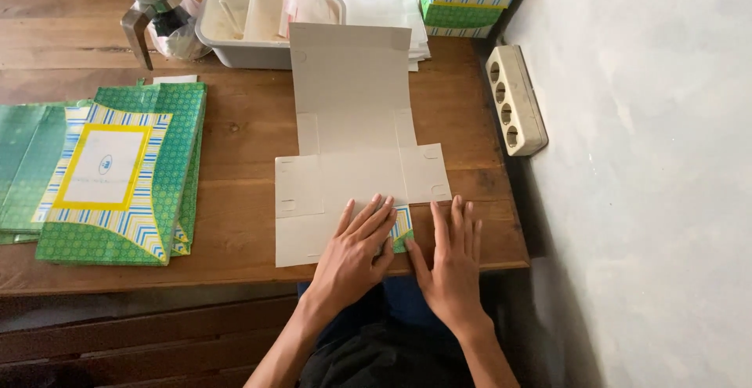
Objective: The person folds a flat cardboard box blank into a finished box. They fold the side flaps inward, then fold the bottom flaps up and tuck them into the side pockets to form the base. The completed box is placed on a stack of similar boxes.
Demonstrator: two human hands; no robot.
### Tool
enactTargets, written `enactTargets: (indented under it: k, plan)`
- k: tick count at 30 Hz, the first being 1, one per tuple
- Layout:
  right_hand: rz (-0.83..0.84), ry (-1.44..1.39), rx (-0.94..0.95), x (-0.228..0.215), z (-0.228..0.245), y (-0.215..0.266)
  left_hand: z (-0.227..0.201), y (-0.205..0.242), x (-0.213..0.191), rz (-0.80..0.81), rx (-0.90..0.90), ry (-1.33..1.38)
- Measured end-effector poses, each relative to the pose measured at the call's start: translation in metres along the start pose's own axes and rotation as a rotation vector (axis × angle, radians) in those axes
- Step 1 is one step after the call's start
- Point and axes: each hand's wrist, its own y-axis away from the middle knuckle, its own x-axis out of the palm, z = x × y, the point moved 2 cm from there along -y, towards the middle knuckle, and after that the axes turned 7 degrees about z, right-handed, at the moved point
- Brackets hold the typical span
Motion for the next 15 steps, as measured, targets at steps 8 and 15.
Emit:
enactTargets:
  k: [8, 15]
  plan:
    - [0.071, -0.031, -0.011, -0.002, -0.005, -0.004, 0.000, 0.000, 0.001, -0.018, 0.006, 0.001]
    - [0.056, 0.028, 0.042, 0.004, -0.009, -0.035, -0.003, -0.003, -0.003, 0.012, -0.074, 0.041]
